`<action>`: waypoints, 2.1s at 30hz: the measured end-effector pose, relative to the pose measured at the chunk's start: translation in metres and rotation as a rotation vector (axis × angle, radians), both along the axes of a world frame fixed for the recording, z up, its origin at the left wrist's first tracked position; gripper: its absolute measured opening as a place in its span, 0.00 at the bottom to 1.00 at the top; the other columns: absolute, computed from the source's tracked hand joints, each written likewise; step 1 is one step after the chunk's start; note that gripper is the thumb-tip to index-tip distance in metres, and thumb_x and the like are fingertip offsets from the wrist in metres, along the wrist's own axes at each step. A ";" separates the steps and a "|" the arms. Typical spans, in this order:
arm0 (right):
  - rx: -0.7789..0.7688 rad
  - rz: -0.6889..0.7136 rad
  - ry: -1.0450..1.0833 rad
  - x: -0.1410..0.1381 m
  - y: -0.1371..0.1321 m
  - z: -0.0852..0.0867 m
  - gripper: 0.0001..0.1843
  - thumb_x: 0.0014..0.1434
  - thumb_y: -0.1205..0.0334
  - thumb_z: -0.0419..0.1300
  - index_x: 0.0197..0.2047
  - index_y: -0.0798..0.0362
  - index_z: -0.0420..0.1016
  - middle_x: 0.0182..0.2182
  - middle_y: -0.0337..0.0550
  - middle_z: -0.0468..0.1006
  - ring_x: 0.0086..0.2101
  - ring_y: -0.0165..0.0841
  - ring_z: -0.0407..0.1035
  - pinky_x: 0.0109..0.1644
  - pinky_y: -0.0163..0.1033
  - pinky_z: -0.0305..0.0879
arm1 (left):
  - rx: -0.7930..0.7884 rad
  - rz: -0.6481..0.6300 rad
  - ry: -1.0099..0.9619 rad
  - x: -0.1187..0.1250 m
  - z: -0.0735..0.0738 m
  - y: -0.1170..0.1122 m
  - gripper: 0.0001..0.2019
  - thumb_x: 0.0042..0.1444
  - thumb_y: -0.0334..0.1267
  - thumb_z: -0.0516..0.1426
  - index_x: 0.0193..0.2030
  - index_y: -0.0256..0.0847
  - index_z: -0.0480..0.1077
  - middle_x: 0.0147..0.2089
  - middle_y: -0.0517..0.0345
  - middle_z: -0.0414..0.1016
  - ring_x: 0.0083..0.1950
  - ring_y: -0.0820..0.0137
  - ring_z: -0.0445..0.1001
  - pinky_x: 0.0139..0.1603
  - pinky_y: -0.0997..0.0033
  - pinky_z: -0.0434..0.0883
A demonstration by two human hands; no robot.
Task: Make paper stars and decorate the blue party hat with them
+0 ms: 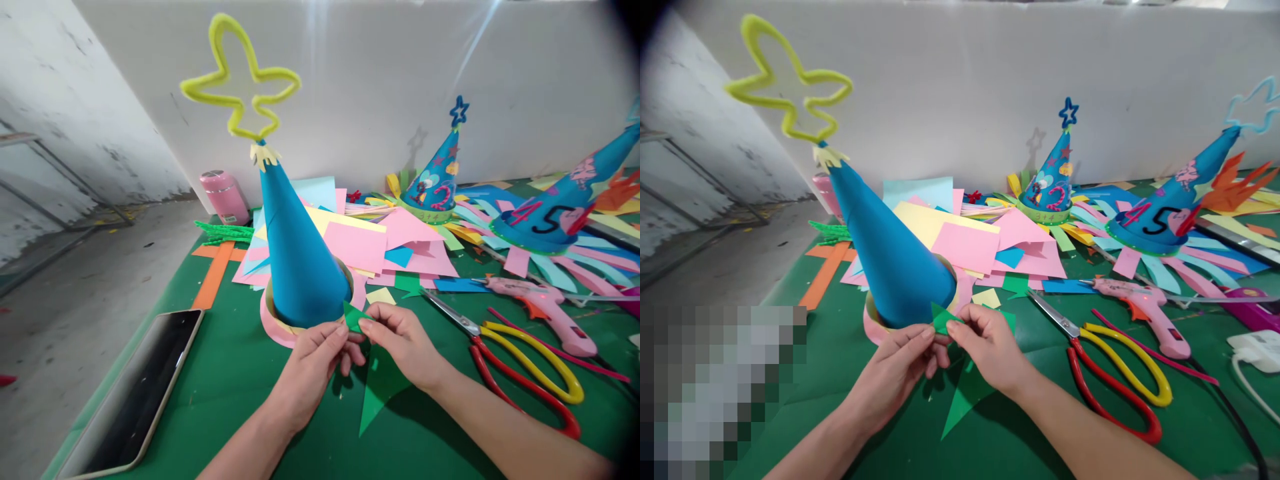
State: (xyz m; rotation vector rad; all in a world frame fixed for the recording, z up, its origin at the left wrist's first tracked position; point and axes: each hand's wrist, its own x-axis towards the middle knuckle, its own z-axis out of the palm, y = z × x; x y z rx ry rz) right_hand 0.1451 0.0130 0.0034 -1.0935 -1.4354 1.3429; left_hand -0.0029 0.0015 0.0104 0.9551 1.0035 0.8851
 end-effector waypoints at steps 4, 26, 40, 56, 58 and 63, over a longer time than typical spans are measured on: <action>-0.008 -0.040 -0.008 0.001 0.000 0.001 0.15 0.53 0.58 0.55 0.19 0.54 0.61 0.17 0.33 0.58 0.20 0.25 0.51 0.22 0.31 0.51 | -0.027 0.057 -0.068 -0.001 -0.001 0.000 0.13 0.53 0.40 0.52 0.27 0.35 0.71 0.23 0.55 0.72 0.23 0.74 0.62 0.26 0.75 0.61; -0.074 -0.007 0.099 -0.003 -0.001 -0.002 0.14 0.54 0.60 0.54 0.20 0.55 0.61 0.16 0.31 0.57 0.20 0.24 0.50 0.23 0.31 0.48 | 0.037 0.053 -0.036 0.001 -0.004 -0.003 0.12 0.52 0.42 0.55 0.26 0.35 0.71 0.22 0.58 0.71 0.22 0.77 0.60 0.24 0.77 0.58; 0.007 0.028 0.058 -0.004 -0.004 -0.004 0.13 0.55 0.61 0.55 0.22 0.55 0.61 0.18 0.33 0.62 0.21 0.25 0.54 0.24 0.30 0.50 | 0.186 0.072 0.224 0.003 -0.006 -0.003 0.11 0.50 0.40 0.57 0.22 0.36 0.67 0.20 0.61 0.66 0.23 0.76 0.59 0.24 0.76 0.57; 0.059 0.052 -0.005 -0.003 -0.005 -0.001 0.10 0.55 0.64 0.54 0.23 0.55 0.62 0.19 0.34 0.63 0.23 0.26 0.55 0.26 0.32 0.52 | 0.236 -0.062 0.261 -0.005 -0.003 -0.002 0.13 0.54 0.40 0.53 0.22 0.36 0.67 0.21 0.60 0.65 0.24 0.75 0.59 0.25 0.75 0.56; 0.055 0.046 -0.005 -0.002 -0.004 -0.002 0.11 0.55 0.63 0.54 0.23 0.55 0.61 0.19 0.34 0.62 0.23 0.26 0.55 0.27 0.32 0.53 | 0.232 -0.067 0.253 -0.005 -0.003 -0.001 0.14 0.54 0.41 0.53 0.23 0.35 0.67 0.22 0.59 0.65 0.24 0.75 0.59 0.25 0.74 0.57; 0.019 0.054 0.005 0.000 -0.004 -0.002 0.12 0.55 0.62 0.54 0.22 0.54 0.59 0.19 0.33 0.59 0.23 0.26 0.53 0.27 0.32 0.52 | 0.239 -0.081 0.278 -0.007 0.001 -0.001 0.15 0.55 0.41 0.51 0.22 0.36 0.68 0.20 0.60 0.64 0.24 0.74 0.59 0.26 0.74 0.55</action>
